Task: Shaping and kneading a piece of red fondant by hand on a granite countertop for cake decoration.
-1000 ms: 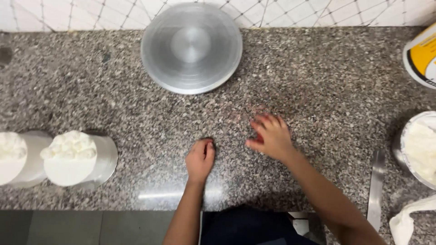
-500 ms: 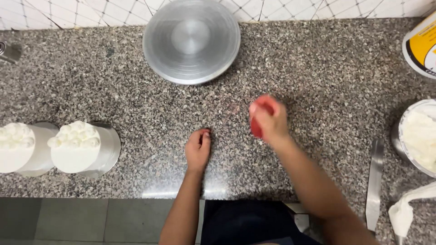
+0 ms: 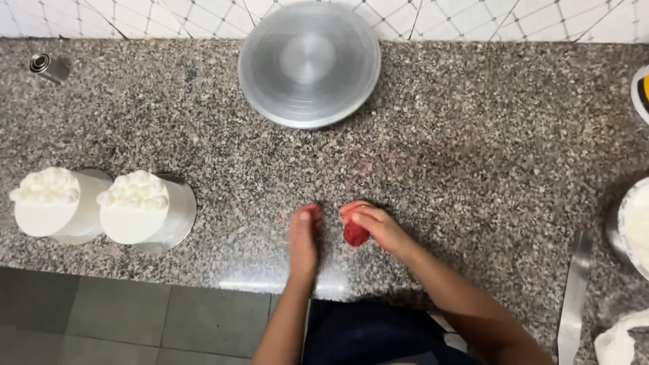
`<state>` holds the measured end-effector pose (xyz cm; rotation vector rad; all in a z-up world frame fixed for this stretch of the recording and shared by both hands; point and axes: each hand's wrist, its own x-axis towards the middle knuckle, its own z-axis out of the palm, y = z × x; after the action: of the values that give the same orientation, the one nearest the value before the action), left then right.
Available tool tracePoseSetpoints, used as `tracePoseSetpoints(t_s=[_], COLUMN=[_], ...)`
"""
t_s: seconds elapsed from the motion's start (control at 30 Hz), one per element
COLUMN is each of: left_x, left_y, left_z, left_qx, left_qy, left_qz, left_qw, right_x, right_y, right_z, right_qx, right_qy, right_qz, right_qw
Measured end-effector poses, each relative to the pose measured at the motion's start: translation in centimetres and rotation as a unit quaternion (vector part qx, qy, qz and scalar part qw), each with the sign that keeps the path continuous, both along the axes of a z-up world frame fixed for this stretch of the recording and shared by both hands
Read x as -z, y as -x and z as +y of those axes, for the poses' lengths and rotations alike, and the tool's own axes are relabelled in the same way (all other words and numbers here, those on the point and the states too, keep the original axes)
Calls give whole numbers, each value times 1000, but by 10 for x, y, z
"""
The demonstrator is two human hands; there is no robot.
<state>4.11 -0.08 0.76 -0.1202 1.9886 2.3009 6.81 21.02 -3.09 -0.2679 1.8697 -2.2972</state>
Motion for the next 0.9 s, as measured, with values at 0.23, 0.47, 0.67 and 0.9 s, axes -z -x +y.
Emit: tracePoseSetpoints(t_s=[0.23, 0.47, 0.67, 0.9], left_x=[-43, -20, 1, 15], left_y=[-15, -18, 45, 33], left_z=[68, 62, 75, 58], left_qx=[142, 158, 114, 150], left_qy=[196, 305, 404, 54], left_qz=[187, 293, 288, 93], left_qw=[952, 892, 861, 983], right_x=[-6, 8, -2, -28], right_y=[-45, -51, 30, 10], right_z=[-13, -18, 0, -17], right_qx=[152, 197, 155, 162], right_qy=[-235, -376, -290, -126], right_qz=[116, 253, 82, -112], right_qw=[953, 869, 941, 972])
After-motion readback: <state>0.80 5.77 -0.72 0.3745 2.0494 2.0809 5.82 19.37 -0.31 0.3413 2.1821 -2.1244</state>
